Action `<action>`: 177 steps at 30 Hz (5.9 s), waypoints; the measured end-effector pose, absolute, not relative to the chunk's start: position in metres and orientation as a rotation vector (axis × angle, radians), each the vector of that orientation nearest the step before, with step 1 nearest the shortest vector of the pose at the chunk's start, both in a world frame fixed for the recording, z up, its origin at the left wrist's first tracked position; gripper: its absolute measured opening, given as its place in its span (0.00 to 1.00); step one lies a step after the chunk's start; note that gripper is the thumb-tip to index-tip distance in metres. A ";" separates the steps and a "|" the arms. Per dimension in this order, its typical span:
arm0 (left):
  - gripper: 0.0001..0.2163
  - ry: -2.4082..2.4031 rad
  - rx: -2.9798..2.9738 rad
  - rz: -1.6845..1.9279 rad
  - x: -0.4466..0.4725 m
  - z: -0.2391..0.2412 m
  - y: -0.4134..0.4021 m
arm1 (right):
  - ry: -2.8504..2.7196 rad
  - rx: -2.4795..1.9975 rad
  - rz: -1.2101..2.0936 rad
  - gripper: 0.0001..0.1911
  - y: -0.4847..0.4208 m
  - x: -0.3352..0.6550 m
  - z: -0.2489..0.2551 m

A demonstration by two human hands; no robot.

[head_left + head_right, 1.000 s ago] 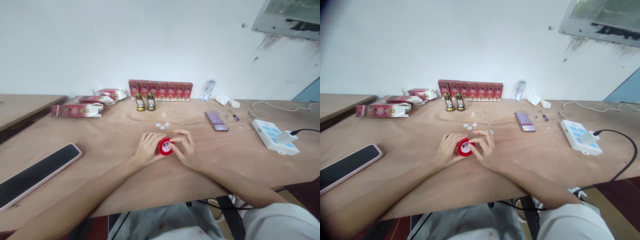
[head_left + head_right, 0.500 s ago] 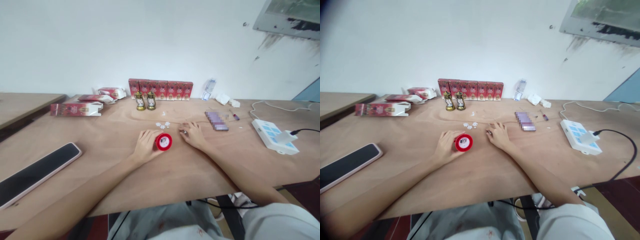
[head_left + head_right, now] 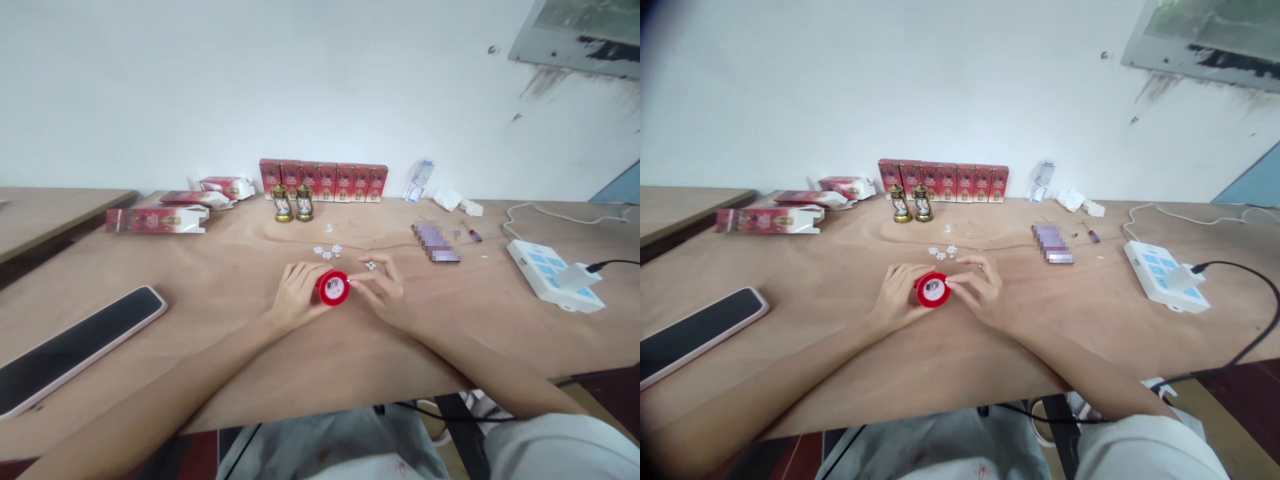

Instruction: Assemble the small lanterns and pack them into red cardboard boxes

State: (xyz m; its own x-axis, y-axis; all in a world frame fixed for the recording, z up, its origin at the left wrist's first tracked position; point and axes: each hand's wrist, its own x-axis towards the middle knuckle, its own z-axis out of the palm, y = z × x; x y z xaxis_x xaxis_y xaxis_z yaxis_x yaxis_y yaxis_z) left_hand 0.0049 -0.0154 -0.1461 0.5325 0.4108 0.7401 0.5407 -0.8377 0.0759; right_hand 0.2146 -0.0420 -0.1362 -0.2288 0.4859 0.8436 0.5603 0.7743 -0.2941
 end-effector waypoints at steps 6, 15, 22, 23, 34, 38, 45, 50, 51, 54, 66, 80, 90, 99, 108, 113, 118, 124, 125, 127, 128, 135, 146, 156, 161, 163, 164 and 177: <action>0.21 -0.739 -2.587 -1.182 0.007 -0.148 -0.016 | -1.945 -0.786 -0.024 0.06 -0.046 0.208 -0.139; 0.20 -0.713 -2.570 -1.179 0.007 -0.146 -0.019 | -1.642 -0.802 0.588 0.10 -0.046 0.192 -0.144; 0.19 -0.689 -2.509 -1.183 0.007 -0.145 -0.019 | -1.484 -0.786 0.948 0.16 -0.045 0.188 -0.145; 0.19 -0.692 -2.502 -1.186 0.008 -0.144 -0.020 | -1.474 -0.769 0.969 0.16 -0.044 0.188 -0.147; 0.26 -0.993 -2.442 -1.322 -0.004 -0.153 -0.002 | -1.782 -1.198 0.157 0.11 0.009 0.220 -0.170; 0.26 -1.113 -2.340 -1.426 -0.011 -0.155 0.011 | -2.061 -1.248 -0.103 0.16 0.034 0.216 -0.170; 0.23 -1.120 -2.301 -1.371 -0.014 -0.156 0.014 | -2.131 -1.412 -0.212 0.15 0.064 0.196 -0.165; 0.21 -1.125 -2.315 -1.327 -0.014 -0.156 0.013 | -2.050 -1.318 -0.187 0.09 0.065 0.200 -0.168; 0.21 -1.127 -2.321 -1.322 -0.014 -0.156 0.013 | -2.007 -1.256 -0.162 0.09 0.062 0.201 -0.168; 0.20 -1.114 -2.347 -1.317 -0.014 -0.155 0.013 | -1.849 -1.048 -0.102 0.09 0.048 0.202 -0.166; 0.19 -1.077 -2.363 -1.313 -0.011 -0.156 0.009 | -1.866 -0.435 -0.420 0.13 0.005 0.180 -0.119; 0.18 -0.994 -2.342 -1.310 -0.011 -0.155 0.011 | -2.168 -0.273 -0.749 0.09 -0.001 0.180 -0.116; 0.18 -0.994 -2.344 -1.309 -0.012 -0.155 0.010 | -2.133 -0.296 -0.725 0.11 0.002 0.177 -0.125; 0.18 -1.017 -2.350 -1.284 -0.012 -0.155 0.009 | -2.070 -0.305 -0.657 0.12 0.000 0.176 -0.123; 0.19 -1.038 -2.318 -1.282 -0.011 -0.155 0.008 | -1.965 -0.362 -0.403 0.06 -0.005 0.178 -0.117; 0.19 -1.056 -2.320 -1.274 -0.012 -0.156 0.009 | -1.964 -0.387 -0.442 0.03 -0.003 0.177 -0.121; 0.20 -1.013 -2.339 -1.288 -0.012 -0.156 0.009 | -1.957 -0.440 -0.502 0.05 -0.004 0.176 -0.121; 0.20 -1.002 -2.309 -1.251 -0.012 -0.156 0.010 | -2.034 -0.373 -0.469 0.04 -0.009 0.177 -0.118; 0.20 -1.002 -2.303 -1.248 -0.013 -0.156 0.010 | -2.036 -0.387 -0.475 0.04 -0.009 0.177 -0.119; 0.21 -0.987 -2.302 -1.254 -0.013 -0.156 0.010 | -2.021 -0.411 -0.497 0.04 -0.008 0.176 -0.121; 0.21 -0.974 -2.311 -1.258 -0.012 -0.155 0.010 | -2.005 -0.404 -0.509 0.04 -0.007 0.175 -0.122; 0.20 -0.917 -2.351 -1.242 -0.011 -0.153 0.005 | -1.902 -0.349 -0.555 0.04 -0.001 0.173 -0.128; 0.20 -0.869 -2.374 -1.308 -0.011 -0.151 0.003 | -1.894 -0.459 -0.357 0.04 -0.008 0.171 -0.131; 0.19 -0.953 -2.351 -1.211 -0.017 -0.150 0.004 | -1.692 -0.666 0.812 0.30 0.004 0.158 -0.140; 0.20 -0.985 -2.333 -1.213 -0.014 -0.151 0.004 | -1.639 -0.692 0.738 0.20 -0.002 0.156 -0.142; 0.20 -1.000 -2.321 -1.240 -0.014 -0.152 0.005 | -1.682 -0.691 0.584 0.13 -0.008 0.157 -0.139; 0.20 -0.991 -2.315 -1.253 -0.014 -0.153 0.005 | -1.725 -0.678 0.503 0.12 -0.011 0.157 -0.137; 0.24 -0.833 -2.350 -1.288 -0.014 -0.154 0.006 | -1.802 -0.587 0.188 0.13 -0.018 0.158 -0.141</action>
State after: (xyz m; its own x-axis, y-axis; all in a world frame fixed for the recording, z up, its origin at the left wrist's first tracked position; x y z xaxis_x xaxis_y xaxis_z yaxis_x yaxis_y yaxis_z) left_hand -0.0143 0.0062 -0.1538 0.4192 0.3327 0.8448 0.6344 -0.7729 -0.0104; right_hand 0.1578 -0.0179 -0.1405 -0.2014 0.4806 0.8535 0.2941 0.8608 -0.4153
